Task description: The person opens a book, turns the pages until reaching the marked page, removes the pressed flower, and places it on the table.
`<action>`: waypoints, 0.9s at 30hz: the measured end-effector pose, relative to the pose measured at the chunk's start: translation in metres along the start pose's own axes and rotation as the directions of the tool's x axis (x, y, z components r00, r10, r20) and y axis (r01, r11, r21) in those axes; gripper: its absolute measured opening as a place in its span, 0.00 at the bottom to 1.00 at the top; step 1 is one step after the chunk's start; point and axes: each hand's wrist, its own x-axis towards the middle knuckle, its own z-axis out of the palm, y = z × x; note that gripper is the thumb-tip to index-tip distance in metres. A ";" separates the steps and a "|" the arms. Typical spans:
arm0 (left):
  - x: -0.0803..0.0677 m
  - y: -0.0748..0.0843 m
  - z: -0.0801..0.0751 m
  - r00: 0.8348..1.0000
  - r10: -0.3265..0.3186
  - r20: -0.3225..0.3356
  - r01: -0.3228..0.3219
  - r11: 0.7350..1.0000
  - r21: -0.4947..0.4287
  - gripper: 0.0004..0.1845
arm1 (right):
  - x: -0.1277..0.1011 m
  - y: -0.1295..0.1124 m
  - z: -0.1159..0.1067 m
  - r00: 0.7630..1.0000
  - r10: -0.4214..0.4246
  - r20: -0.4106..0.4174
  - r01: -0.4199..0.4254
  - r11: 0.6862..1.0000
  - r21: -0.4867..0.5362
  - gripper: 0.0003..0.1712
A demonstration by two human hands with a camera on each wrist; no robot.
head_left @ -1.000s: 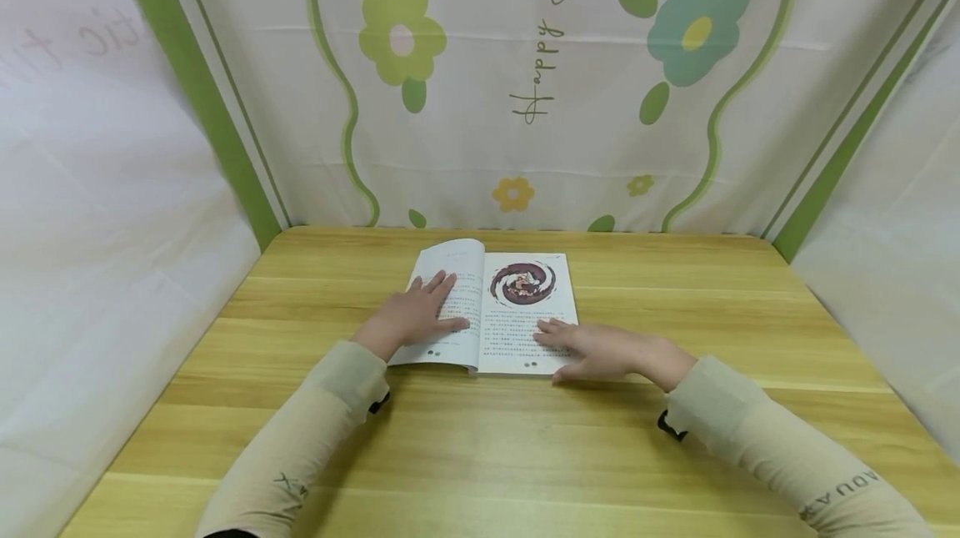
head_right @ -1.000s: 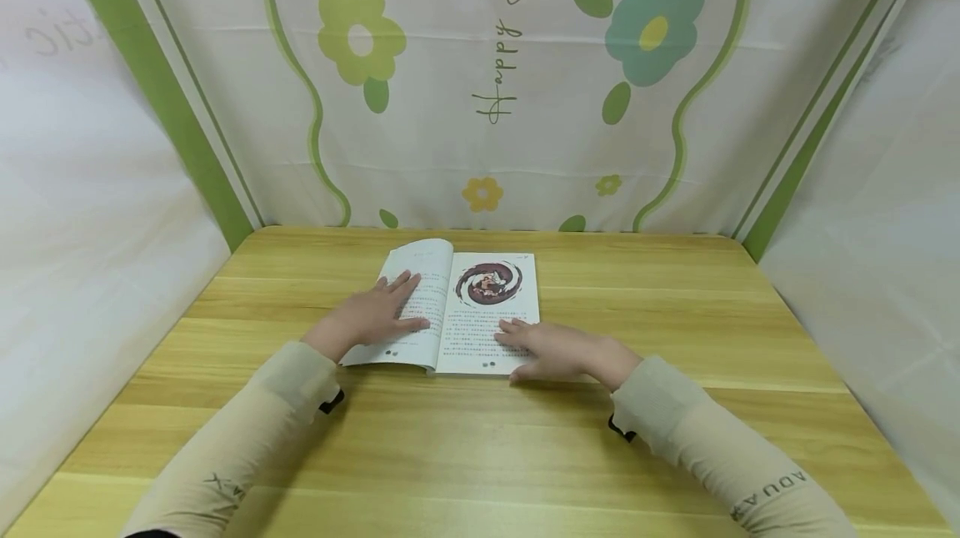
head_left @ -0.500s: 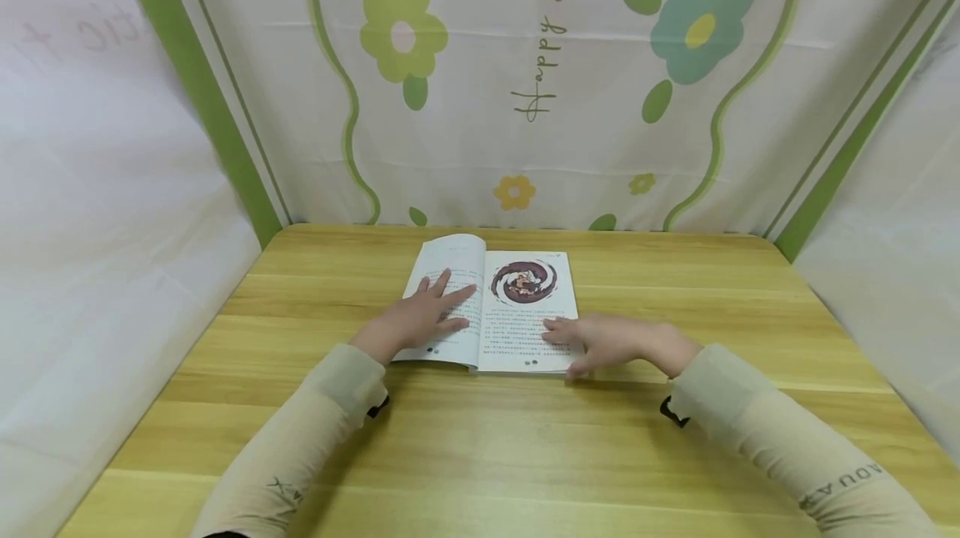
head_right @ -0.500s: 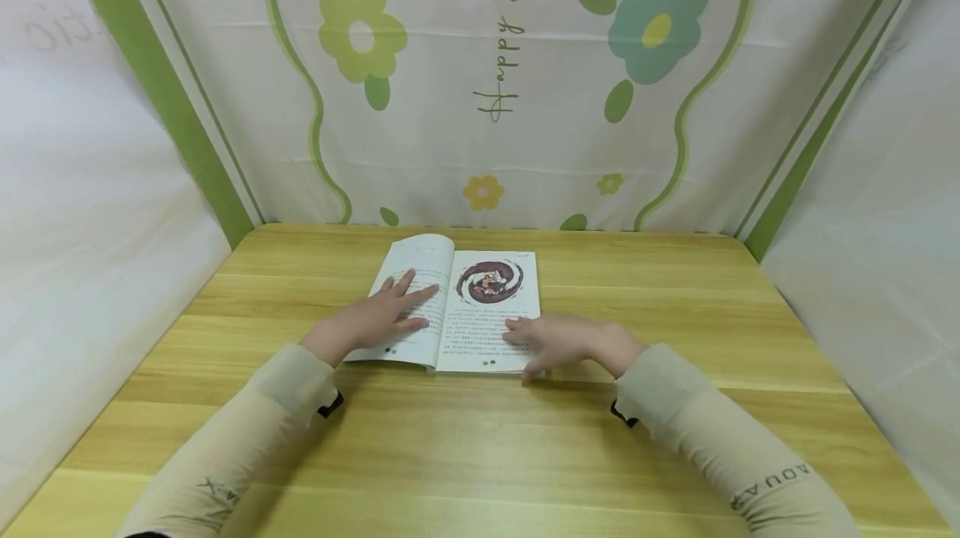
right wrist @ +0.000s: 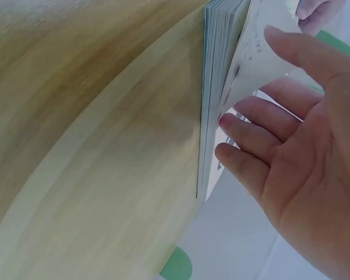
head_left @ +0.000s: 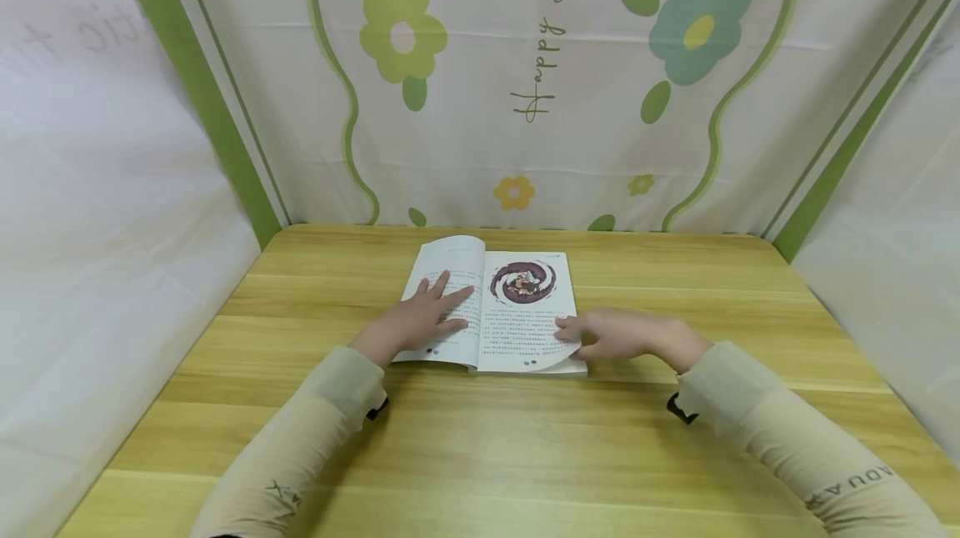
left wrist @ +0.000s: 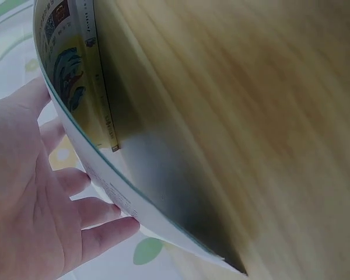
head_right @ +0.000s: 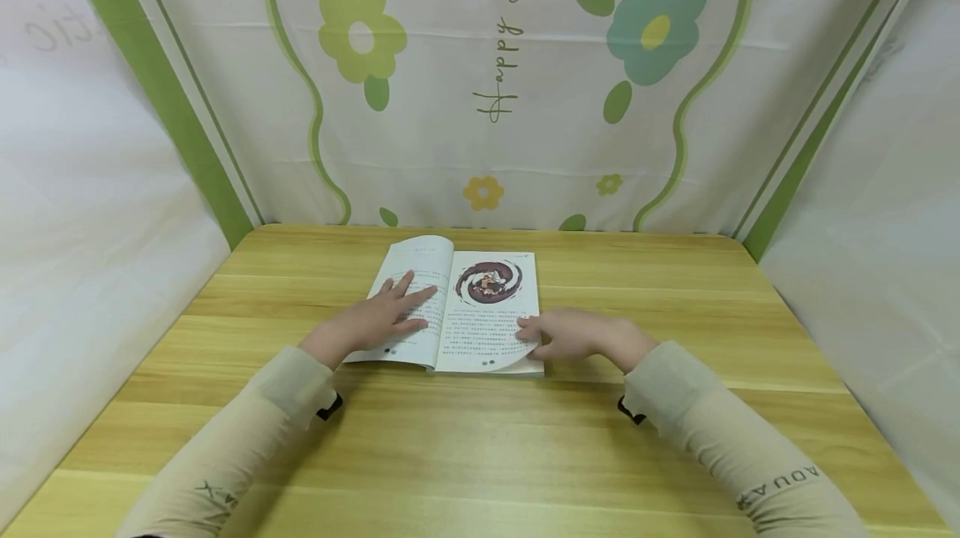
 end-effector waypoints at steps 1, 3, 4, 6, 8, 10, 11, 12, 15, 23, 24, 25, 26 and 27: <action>0.000 0.000 0.000 1.000 -0.001 0.000 0.001 1.000 -0.002 0.36 | 0.000 0.001 0.000 1.000 0.003 -0.006 -0.003 1.000 0.007 0.25; 0.000 0.000 0.000 1.000 -0.002 -0.001 0.002 1.000 -0.002 0.36 | 0.000 0.003 0.000 1.000 0.000 -0.023 0.001 1.000 0.017 0.23; 0.000 0.000 0.001 1.000 -0.003 0.000 0.003 1.000 -0.004 0.36 | 0.000 0.004 0.000 0.999 -0.002 -0.036 0.003 1.000 0.014 0.22; 0.000 -0.001 0.001 1.000 -0.005 -0.001 0.005 1.000 -0.004 0.36 | 0.001 0.006 0.000 0.998 -0.008 -0.061 0.009 1.000 0.014 0.21; 0.000 -0.001 0.001 1.000 -0.006 0.001 0.006 1.000 -0.006 0.36 | 0.002 0.007 0.001 0.996 -0.020 -0.089 0.021 1.000 0.012 0.20; 0.000 0.000 0.001 1.000 -0.006 0.004 0.006 1.000 -0.012 0.36 | 0.002 0.008 0.002 0.993 -0.024 -0.118 0.025 1.000 0.011 0.18; 0.000 0.000 0.001 1.000 -0.005 0.005 0.005 1.000 -0.016 0.36 | 0.003 0.008 0.002 0.991 -0.027 -0.132 0.028 1.000 0.012 0.17; 0.000 0.000 0.001 1.000 -0.004 0.008 0.004 1.000 -0.018 0.36 | 0.003 0.008 0.003 0.989 -0.026 -0.146 0.028 0.999 0.015 0.16; 0.000 -0.001 0.001 1.000 -0.003 0.012 0.003 1.000 -0.020 0.36 | 0.005 0.008 0.004 0.983 -0.007 -0.183 0.013 0.999 0.033 0.15; -0.001 0.001 -0.001 1.000 -0.010 0.019 0.010 1.000 -0.023 0.36 | 0.011 0.002 0.011 0.944 0.110 -0.310 -0.096 0.994 0.060 0.28; -0.001 0.002 -0.002 1.000 -0.013 0.021 0.013 1.000 -0.024 0.36 | 0.012 0.001 0.011 0.937 0.129 -0.325 -0.116 0.991 0.061 0.31; -0.002 0.002 -0.002 1.000 -0.013 0.019 0.014 1.000 -0.026 0.36 | 0.013 0.000 0.012 0.928 0.152 -0.339 -0.139 0.988 0.064 0.32; -0.002 0.002 -0.002 1.000 -0.015 0.020 0.016 1.000 -0.027 0.36 | 0.013 -0.001 0.014 0.921 0.178 -0.348 -0.158 0.984 0.084 0.35; -0.002 0.002 -0.002 1.000 -0.017 0.019 0.017 0.999 -0.028 0.36 | 0.014 -0.002 0.015 0.912 0.193 -0.363 -0.172 0.981 0.090 0.37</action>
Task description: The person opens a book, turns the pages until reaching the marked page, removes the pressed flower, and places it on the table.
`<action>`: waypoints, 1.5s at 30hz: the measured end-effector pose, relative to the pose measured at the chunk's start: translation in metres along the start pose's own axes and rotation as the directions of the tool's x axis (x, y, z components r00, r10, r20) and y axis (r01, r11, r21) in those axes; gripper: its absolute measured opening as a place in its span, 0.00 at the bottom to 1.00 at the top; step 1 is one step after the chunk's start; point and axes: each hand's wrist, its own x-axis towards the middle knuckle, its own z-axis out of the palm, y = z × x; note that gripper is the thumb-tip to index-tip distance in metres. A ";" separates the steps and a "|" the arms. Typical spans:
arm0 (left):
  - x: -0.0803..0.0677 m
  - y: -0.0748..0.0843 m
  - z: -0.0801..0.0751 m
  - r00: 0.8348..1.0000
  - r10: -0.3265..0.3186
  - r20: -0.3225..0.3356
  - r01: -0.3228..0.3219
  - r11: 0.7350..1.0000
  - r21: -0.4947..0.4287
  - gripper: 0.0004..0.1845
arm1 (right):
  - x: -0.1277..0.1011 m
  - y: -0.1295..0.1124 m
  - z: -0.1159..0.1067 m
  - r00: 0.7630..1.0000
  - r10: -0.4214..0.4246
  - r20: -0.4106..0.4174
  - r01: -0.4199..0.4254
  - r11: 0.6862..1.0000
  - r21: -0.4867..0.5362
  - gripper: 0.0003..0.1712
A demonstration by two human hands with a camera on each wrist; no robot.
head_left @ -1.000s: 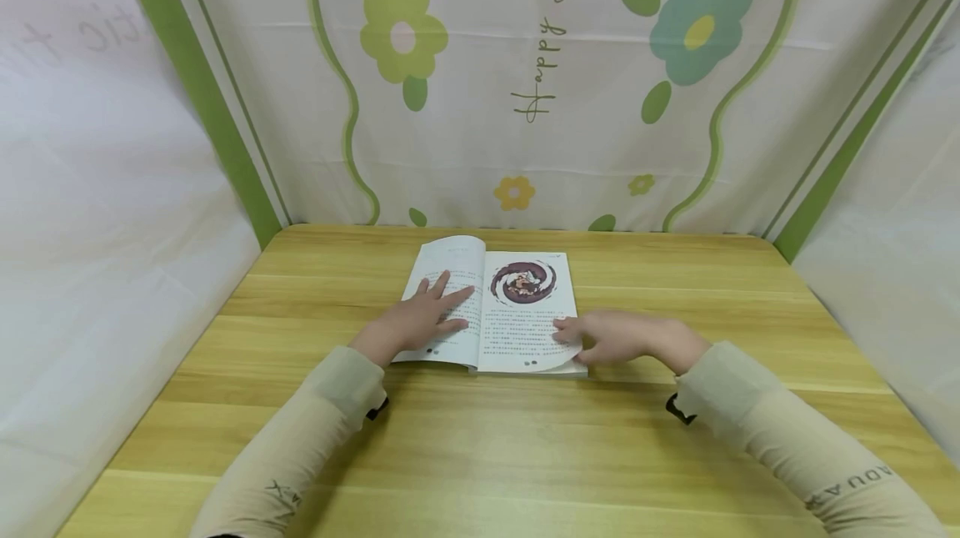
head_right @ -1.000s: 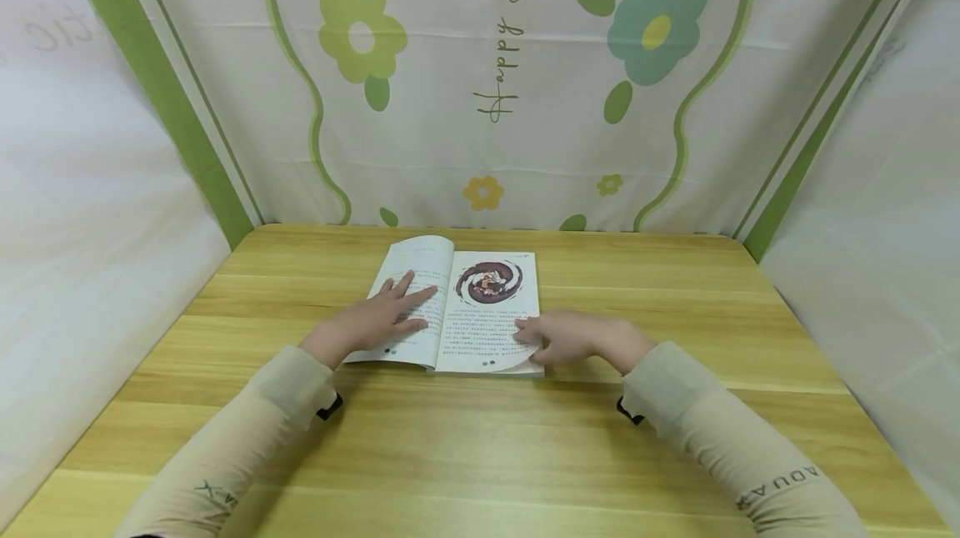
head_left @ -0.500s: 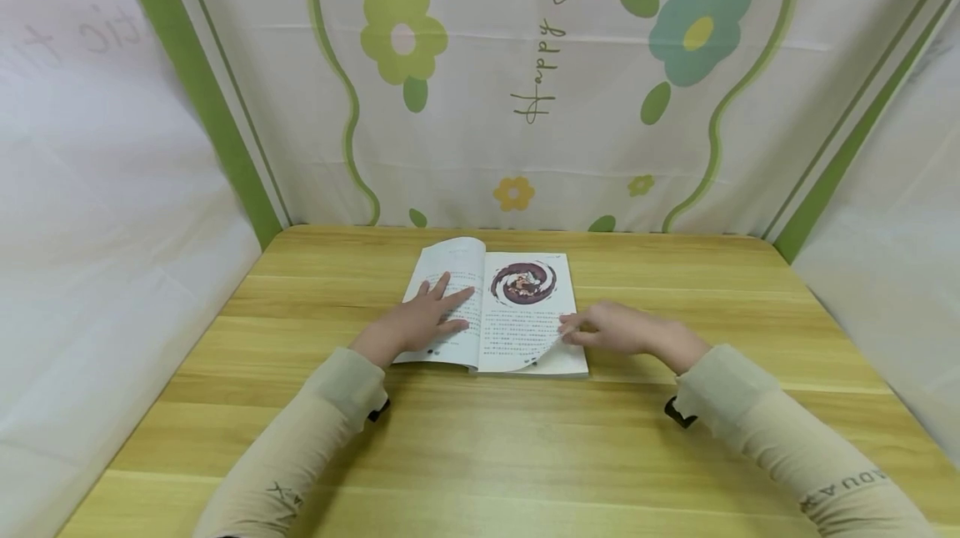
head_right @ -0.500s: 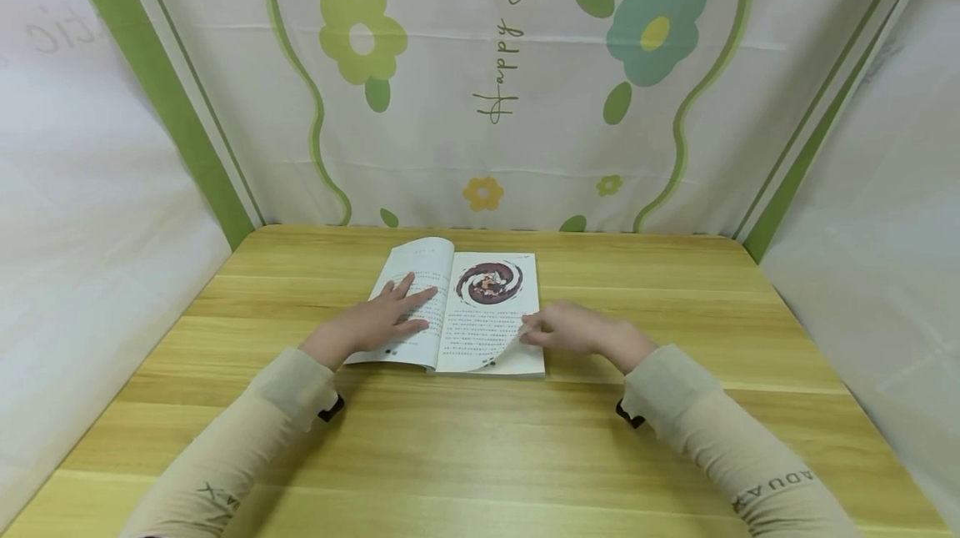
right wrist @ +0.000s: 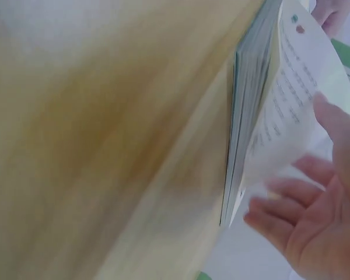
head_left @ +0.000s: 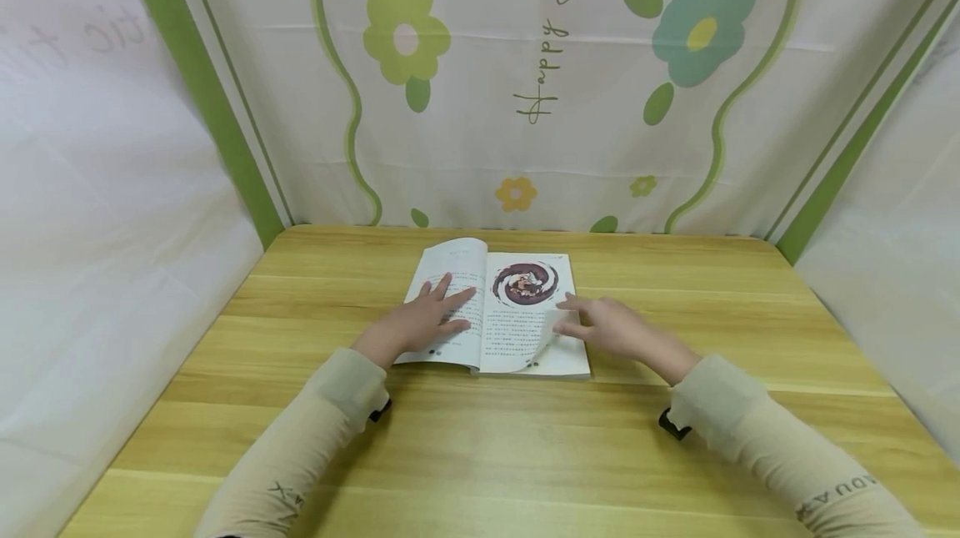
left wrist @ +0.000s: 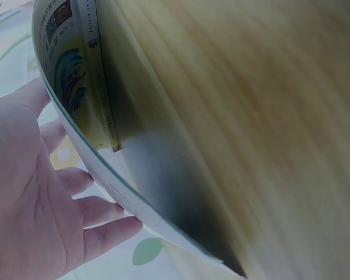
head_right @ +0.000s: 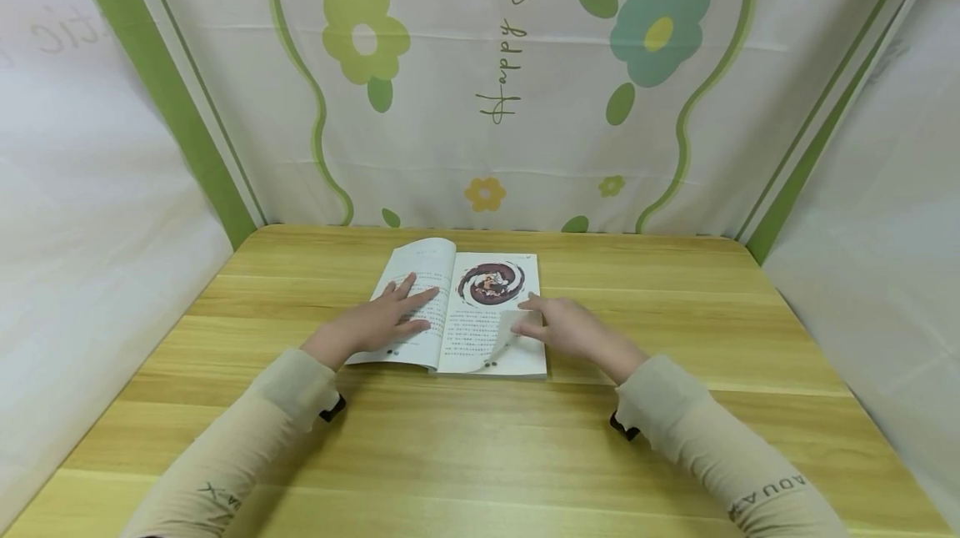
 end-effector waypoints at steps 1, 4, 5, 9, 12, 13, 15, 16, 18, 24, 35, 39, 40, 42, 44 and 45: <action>0.000 0.000 0.000 1.000 -0.001 -0.001 0.001 1.000 -0.001 0.36 | 0.000 -0.001 0.001 1.000 0.022 -0.010 -0.022 1.000 0.010 0.41; 0.000 0.000 0.001 1.000 0.002 -0.004 -0.002 1.000 -0.004 0.36 | 0.000 -0.002 0.005 0.997 0.076 -0.016 -0.074 0.990 0.122 0.56; 0.000 0.000 0.001 1.000 0.001 -0.003 -0.001 1.000 -0.003 0.36 | 0.000 -0.003 0.006 0.996 0.088 -0.013 -0.085 0.983 0.163 0.60; 0.000 0.000 0.001 1.000 0.003 -0.007 -0.003 1.000 -0.012 0.36 | 0.001 -0.007 0.010 0.993 0.114 0.023 -0.116 0.953 0.279 0.68; 0.001 0.000 0.001 1.000 0.003 -0.008 -0.003 1.000 -0.024 0.36 | 0.004 -0.013 0.012 0.992 0.117 0.048 -0.126 0.949 0.290 0.67; 0.001 0.000 0.001 1.000 0.003 -0.007 -0.003 1.000 -0.026 0.36 | 0.005 -0.015 0.012 0.992 0.110 0.056 -0.122 0.949 0.291 0.66; 0.002 0.000 0.001 1.000 0.003 -0.007 -0.003 0.999 -0.034 0.36 | 0.007 -0.021 0.013 0.993 0.099 0.070 -0.115 0.953 0.281 0.63; 0.002 -0.001 0.001 1.000 0.003 -0.007 -0.004 0.999 -0.036 0.36 | 0.009 -0.023 0.014 0.992 0.094 0.079 -0.113 0.955 0.273 0.62; 0.003 -0.001 0.001 1.000 0.004 -0.007 -0.004 0.999 -0.041 0.36 | 0.011 -0.028 0.017 0.992 0.081 0.100 -0.105 0.960 0.258 0.60; 0.005 -0.004 0.001 0.998 0.046 -0.043 -0.050 0.994 -0.097 0.36 | 0.017 -0.043 0.024 0.989 0.040 0.143 -0.073 0.969 0.237 0.56; 0.008 -0.005 -0.003 0.979 0.062 -0.194 -0.124 0.938 -0.325 0.38 | 0.020 -0.060 0.035 0.992 -0.016 0.128 -0.014 0.973 0.230 0.55; 0.008 -0.005 0.000 0.973 0.078 -0.216 -0.144 0.940 -0.308 0.39 | 0.021 -0.067 0.038 0.990 -0.059 0.127 0.030 0.974 0.224 0.54; 0.008 -0.004 0.000 0.971 0.082 -0.224 -0.149 0.942 -0.300 0.40 | 0.022 -0.069 0.039 0.989 -0.070 0.128 0.042 0.976 0.215 0.53; 0.008 -0.003 0.001 0.967 0.089 -0.239 -0.157 0.947 -0.281 0.41 | 0.022 -0.073 0.041 0.988 -0.096 0.123 0.071 0.978 0.198 0.52; 0.008 -0.002 0.001 0.964 0.094 -0.248 -0.161 0.951 -0.264 0.41 | 0.023 -0.077 0.043 0.986 -0.116 0.122 0.093 0.979 0.181 0.50; 0.008 -0.002 0.002 0.963 0.098 -0.251 -0.164 0.952 -0.258 0.41 | 0.023 -0.079 0.044 0.985 -0.126 0.121 0.103 0.979 0.177 0.50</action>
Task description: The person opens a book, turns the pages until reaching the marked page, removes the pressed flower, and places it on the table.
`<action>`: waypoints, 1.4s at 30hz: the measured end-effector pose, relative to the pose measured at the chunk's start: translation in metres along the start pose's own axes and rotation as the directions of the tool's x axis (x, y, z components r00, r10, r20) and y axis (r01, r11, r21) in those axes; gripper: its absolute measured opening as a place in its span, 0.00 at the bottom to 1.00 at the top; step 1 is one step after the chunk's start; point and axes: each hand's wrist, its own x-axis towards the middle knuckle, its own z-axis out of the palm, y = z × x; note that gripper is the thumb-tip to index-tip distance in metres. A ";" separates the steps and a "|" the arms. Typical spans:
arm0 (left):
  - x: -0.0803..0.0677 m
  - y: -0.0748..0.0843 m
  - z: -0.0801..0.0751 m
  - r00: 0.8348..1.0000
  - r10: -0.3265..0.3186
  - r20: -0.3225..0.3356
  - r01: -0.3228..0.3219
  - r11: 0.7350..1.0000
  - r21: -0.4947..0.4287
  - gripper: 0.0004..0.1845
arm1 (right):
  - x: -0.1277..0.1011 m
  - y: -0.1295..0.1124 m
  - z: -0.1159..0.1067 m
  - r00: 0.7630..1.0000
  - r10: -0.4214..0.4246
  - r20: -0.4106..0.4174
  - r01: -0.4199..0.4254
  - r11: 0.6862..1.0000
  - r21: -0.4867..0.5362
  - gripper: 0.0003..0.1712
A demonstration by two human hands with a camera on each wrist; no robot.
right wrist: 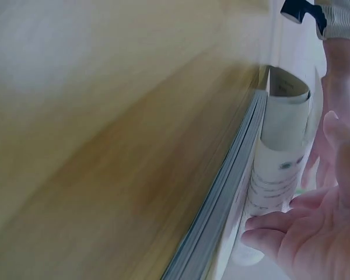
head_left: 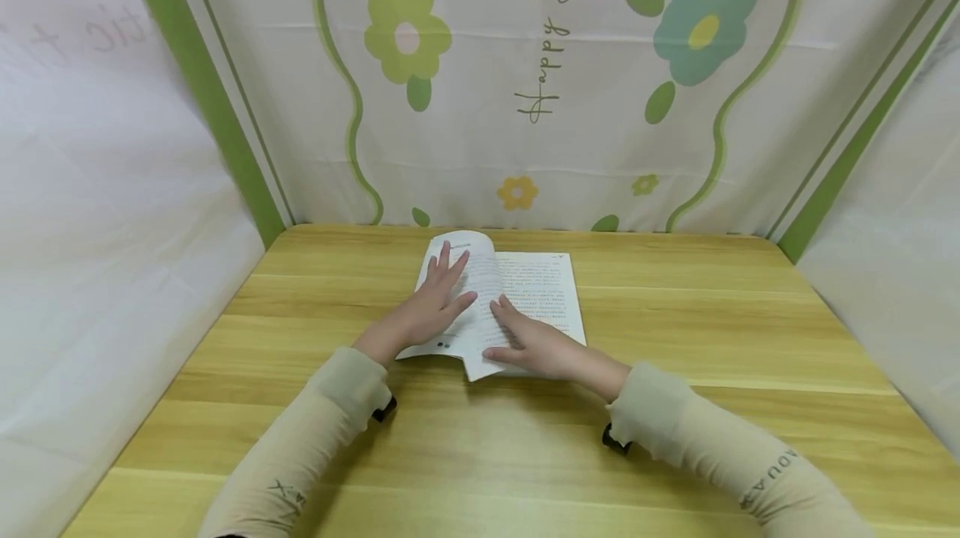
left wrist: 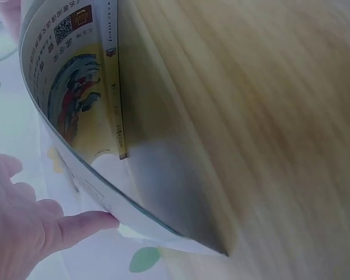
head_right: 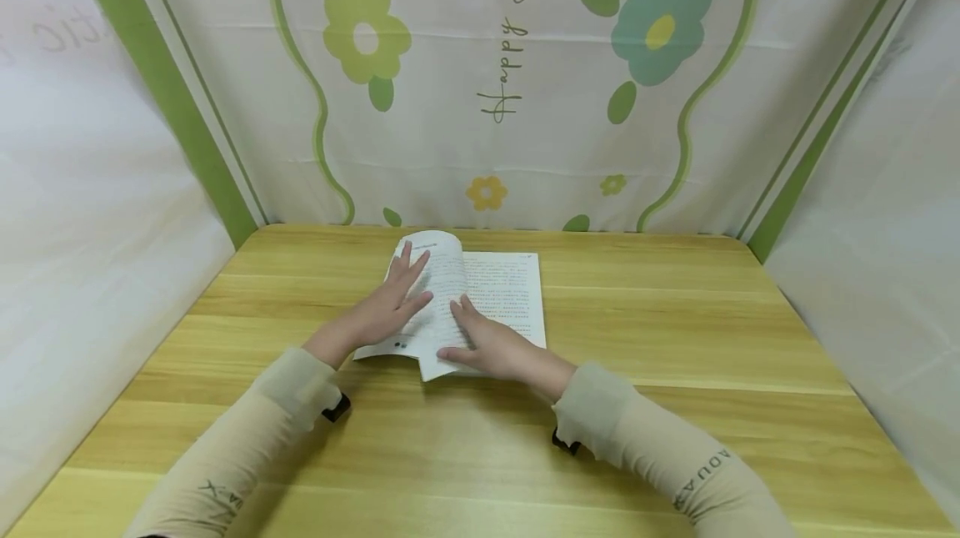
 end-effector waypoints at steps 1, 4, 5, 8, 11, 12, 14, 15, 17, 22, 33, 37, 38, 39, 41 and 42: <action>0.000 0.001 0.000 1.000 0.004 0.003 -0.004 1.000 0.005 0.41 | 0.000 -0.001 0.001 1.000 -0.010 -0.001 0.010 1.000 -0.004 0.49; -0.001 0.003 0.001 1.000 0.009 0.028 -0.010 0.999 0.035 0.39 | 0.001 -0.005 0.004 0.999 -0.038 0.006 0.038 0.999 -0.008 0.48; -0.001 0.004 0.002 0.999 0.012 0.037 -0.014 0.999 0.048 0.39 | 0.001 -0.006 0.004 0.999 -0.048 0.010 0.048 0.999 -0.009 0.48; -0.001 0.005 0.005 0.998 0.015 0.069 -0.021 0.996 0.090 0.36 | 0.001 -0.009 0.006 0.996 -0.078 0.032 0.078 0.997 -0.017 0.49; 0.000 0.007 0.006 0.995 0.020 0.098 -0.031 0.992 0.120 0.33 | 0.001 -0.008 0.006 0.993 -0.103 0.055 0.105 0.994 -0.029 0.49; 0.000 0.007 0.007 0.994 0.021 0.108 -0.035 0.991 0.128 0.33 | 0.001 -0.008 0.006 0.992 -0.106 0.064 0.108 0.994 -0.032 0.49; 0.001 0.009 0.007 0.992 0.017 0.125 -0.035 0.989 0.144 0.31 | 0.001 -0.007 0.007 0.990 -0.112 0.080 0.116 0.993 -0.039 0.48; 0.001 0.009 0.008 0.991 0.011 0.133 -0.032 0.988 0.152 0.31 | 0.001 -0.006 0.007 0.989 -0.114 0.089 0.118 0.992 -0.040 0.48; 0.002 0.010 0.009 0.990 -0.003 0.143 -0.022 0.986 0.168 0.31 | 0.002 -0.004 0.006 0.987 -0.117 0.108 0.122 0.992 -0.043 0.47; 0.002 0.009 0.011 0.986 -0.054 0.157 0.020 0.977 0.214 0.32 | 0.001 0.002 0.003 0.977 -0.154 0.146 0.162 0.986 -0.045 0.46; 0.000 0.001 0.010 0.986 -0.083 0.146 0.044 0.966 0.256 0.31 | -0.015 0.026 -0.017 0.969 -0.122 0.215 0.146 0.984 -0.099 0.45; -0.001 -0.001 0.009 0.988 -0.074 0.133 0.036 0.963 0.269 0.30 | -0.024 0.037 -0.025 0.964 -0.116 0.238 0.147 0.982 -0.119 0.42; -0.001 -0.001 0.008 0.989 -0.070 0.129 0.033 0.962 0.271 0.30 | -0.026 0.039 -0.027 0.963 -0.111 0.244 0.144 0.982 -0.121 0.42; -0.002 -0.002 0.007 0.990 -0.067 0.124 0.031 0.963 0.267 0.30 | -0.028 0.042 -0.029 0.962 -0.105 0.251 0.139 0.983 -0.119 0.42; -0.002 -0.002 0.004 0.990 -0.064 0.125 0.030 0.966 0.258 0.30 | -0.033 0.046 -0.032 0.962 -0.091 0.256 0.126 0.984 -0.123 0.43; -0.003 -0.002 0.003 0.990 -0.065 0.128 0.031 0.967 0.255 0.30 | -0.035 0.048 -0.033 0.963 -0.092 0.253 0.127 0.984 -0.126 0.44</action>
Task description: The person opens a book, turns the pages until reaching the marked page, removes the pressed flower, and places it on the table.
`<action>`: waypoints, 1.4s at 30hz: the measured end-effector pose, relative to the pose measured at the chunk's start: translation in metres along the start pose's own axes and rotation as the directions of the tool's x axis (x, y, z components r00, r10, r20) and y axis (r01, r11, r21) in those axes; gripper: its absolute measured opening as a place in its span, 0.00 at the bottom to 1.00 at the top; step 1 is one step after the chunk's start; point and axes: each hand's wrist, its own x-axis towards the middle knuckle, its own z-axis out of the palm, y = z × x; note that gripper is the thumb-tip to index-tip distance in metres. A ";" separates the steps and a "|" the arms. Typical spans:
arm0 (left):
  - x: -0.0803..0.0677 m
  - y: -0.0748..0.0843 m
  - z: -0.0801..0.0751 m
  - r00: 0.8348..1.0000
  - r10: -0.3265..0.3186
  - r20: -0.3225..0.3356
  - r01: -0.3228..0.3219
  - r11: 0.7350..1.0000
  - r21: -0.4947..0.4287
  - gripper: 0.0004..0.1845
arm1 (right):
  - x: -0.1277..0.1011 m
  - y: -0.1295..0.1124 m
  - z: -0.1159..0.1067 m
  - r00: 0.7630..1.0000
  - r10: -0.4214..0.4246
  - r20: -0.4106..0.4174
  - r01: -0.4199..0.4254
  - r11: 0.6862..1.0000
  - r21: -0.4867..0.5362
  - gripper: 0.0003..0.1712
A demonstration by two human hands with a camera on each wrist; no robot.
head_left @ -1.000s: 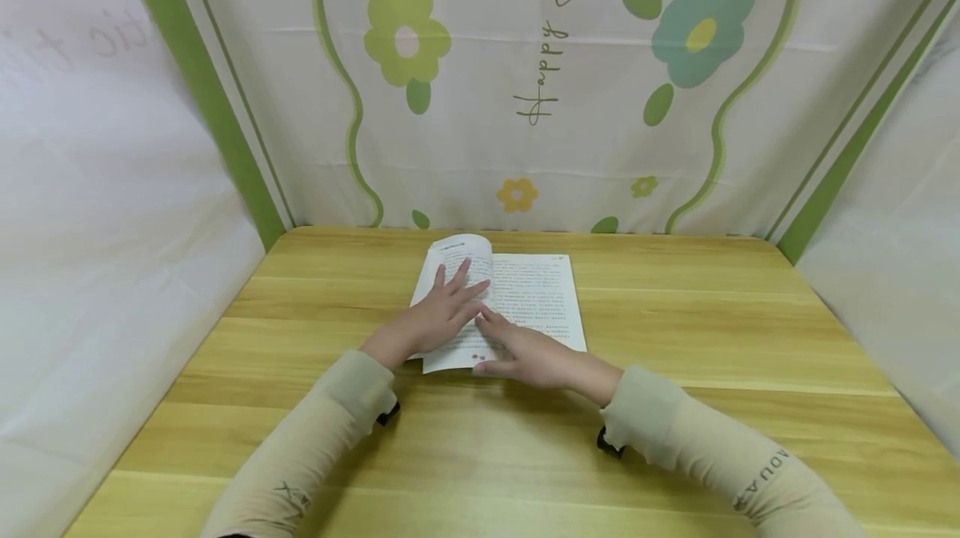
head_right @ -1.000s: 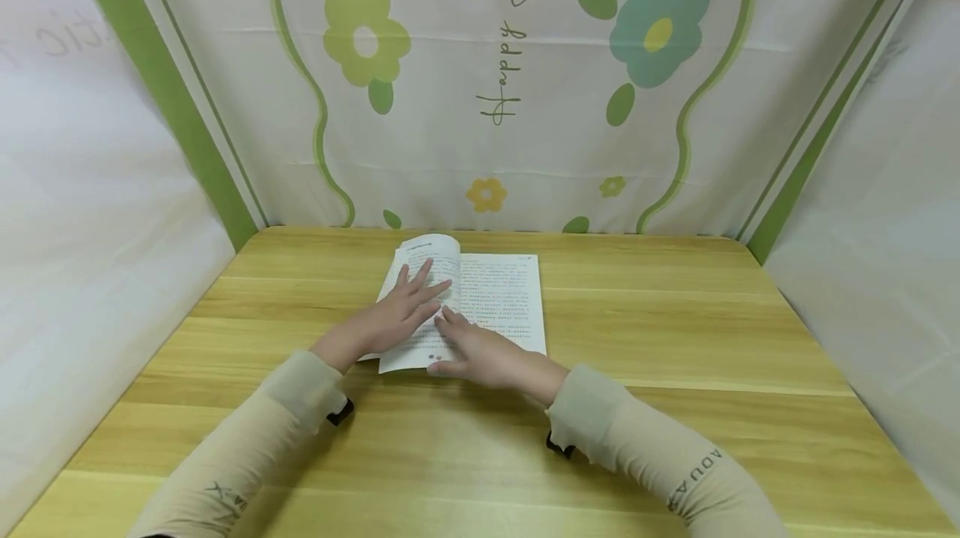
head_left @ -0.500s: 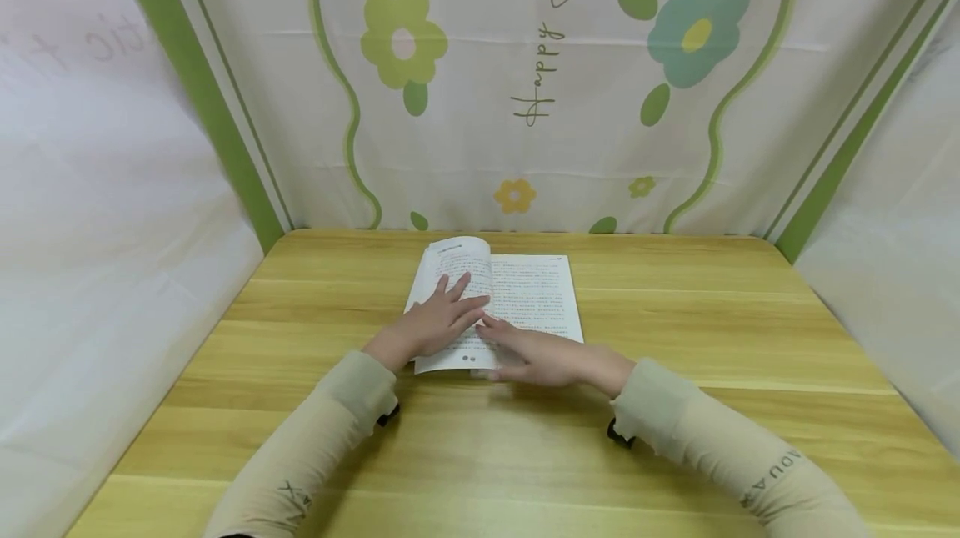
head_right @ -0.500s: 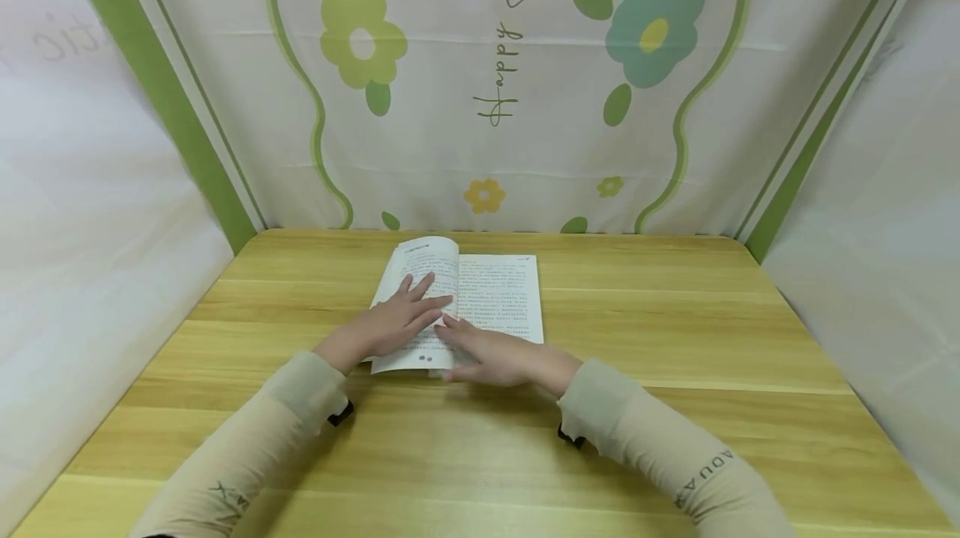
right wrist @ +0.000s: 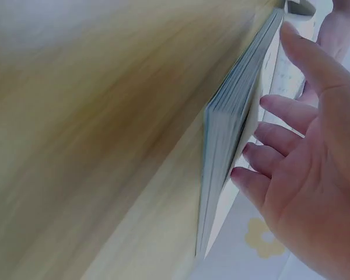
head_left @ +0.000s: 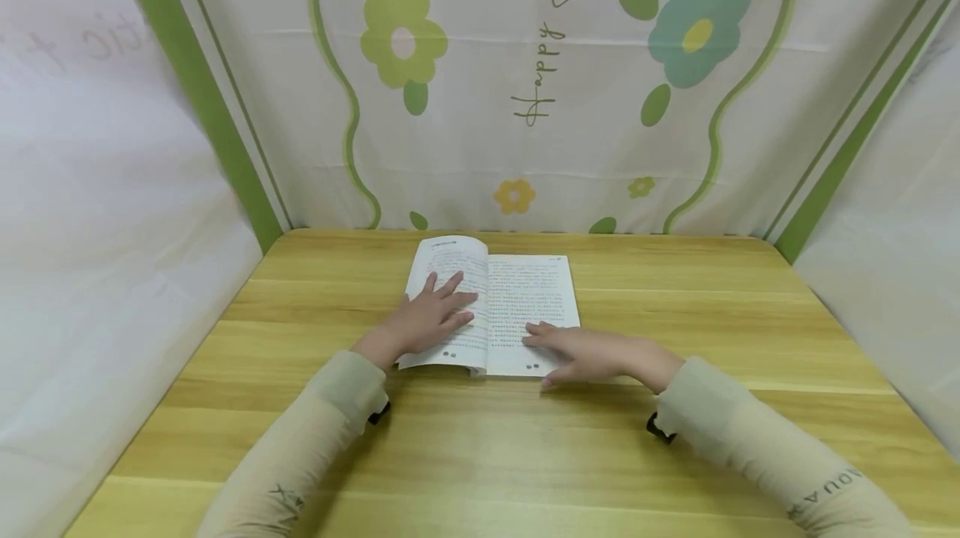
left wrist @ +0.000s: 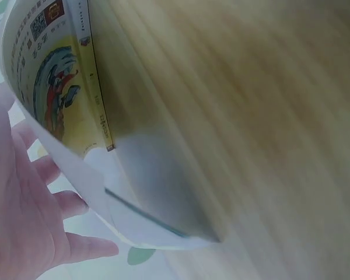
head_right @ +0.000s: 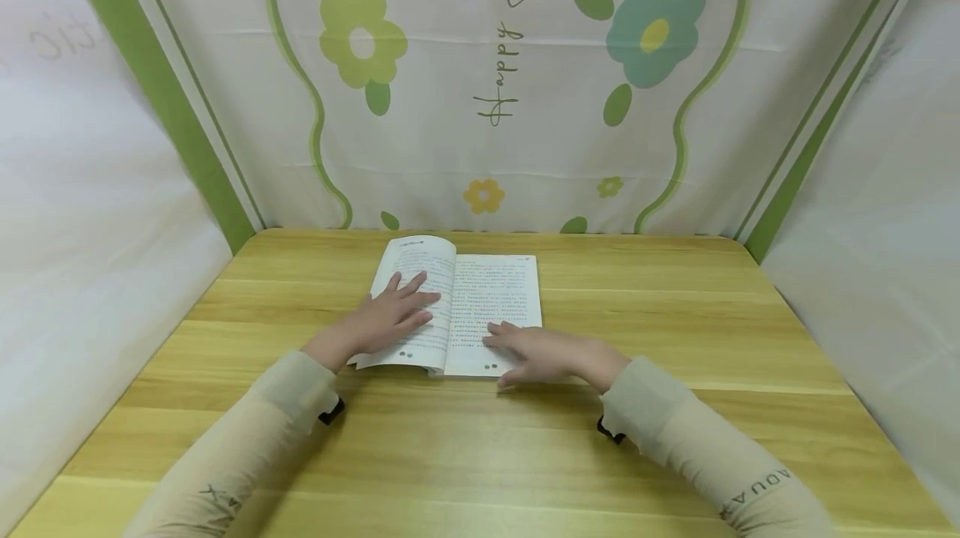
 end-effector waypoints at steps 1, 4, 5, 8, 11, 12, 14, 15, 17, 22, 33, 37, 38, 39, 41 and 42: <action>0.000 0.000 -0.001 1.000 -0.001 0.003 0.001 1.000 -0.004 0.31 | -0.002 0.002 0.000 1.000 0.004 -0.001 -0.004 1.000 -0.002 0.45; -0.001 0.000 -0.003 1.000 -0.010 0.010 0.010 1.000 -0.022 0.34 | -0.007 0.006 -0.002 1.000 -0.003 -0.007 0.002 1.000 -0.005 0.45; 0.000 0.000 -0.003 1.000 -0.016 0.013 0.016 1.000 -0.020 0.35 | -0.009 0.006 -0.002 1.000 -0.003 -0.007 0.003 1.000 -0.003 0.44; 0.001 0.000 -0.003 0.999 -0.034 0.022 0.035 0.999 -0.027 0.41 | -0.012 0.009 -0.004 1.000 0.005 0.000 -0.005 1.000 0.005 0.44; 0.002 -0.001 -0.003 0.998 -0.049 0.040 0.050 0.998 -0.023 0.46 | -0.016 0.010 -0.005 1.000 0.024 0.009 -0.025 1.000 0.008 0.44; 0.002 -0.002 -0.002 0.998 -0.048 0.040 0.049 0.999 -0.024 0.46 | -0.017 0.011 -0.006 0.999 0.031 0.013 -0.031 0.999 0.006 0.44; 0.001 -0.003 -0.002 0.998 -0.041 0.042 0.043 0.999 -0.025 0.45 | -0.019 0.012 -0.008 0.999 0.029 0.014 -0.029 1.000 -0.001 0.43; 0.001 -0.003 -0.003 0.998 -0.036 0.045 0.037 0.999 -0.029 0.43 | -0.020 0.012 -0.009 1.000 0.025 0.014 -0.025 1.000 -0.004 0.43; 0.000 -0.003 -0.003 0.998 -0.018 0.055 0.019 1.000 -0.022 0.41 | -0.021 0.012 -0.010 1.000 0.013 0.012 -0.012 1.000 -0.013 0.43; -0.003 -0.002 -0.004 0.994 0.023 0.103 -0.027 0.999 0.036 0.35 | -0.022 0.013 -0.010 1.000 0.001 0.013 -0.001 1.000 -0.012 0.42; -0.002 -0.001 -0.003 0.992 0.018 0.123 -0.026 0.998 0.063 0.33 | -0.022 0.018 -0.014 0.999 0.027 0.020 -0.028 0.999 0.017 0.35; -0.001 -0.002 -0.002 0.992 0.017 0.123 -0.024 0.998 0.057 0.33 | -0.026 0.021 -0.018 1.000 0.016 0.027 -0.017 1.000 0.026 0.31; -0.001 -0.002 -0.002 0.992 0.016 0.122 -0.022 0.998 0.055 0.33 | -0.027 0.022 -0.019 1.000 0.010 0.026 -0.011 0.999 0.031 0.31; -0.001 -0.002 -0.002 0.992 0.014 0.122 -0.020 0.998 0.055 0.33 | -0.027 0.023 -0.020 1.000 0.002 0.025 -0.003 1.000 0.031 0.31; -0.001 -0.002 -0.003 0.992 0.008 0.124 -0.013 0.999 0.044 0.33 | -0.028 0.025 -0.020 1.000 -0.010 0.013 0.010 1.000 0.027 0.31; -0.001 -0.002 -0.003 0.992 0.004 0.124 -0.009 0.999 0.040 0.33 | -0.029 0.025 -0.020 1.000 -0.019 0.006 0.019 1.000 0.020 0.29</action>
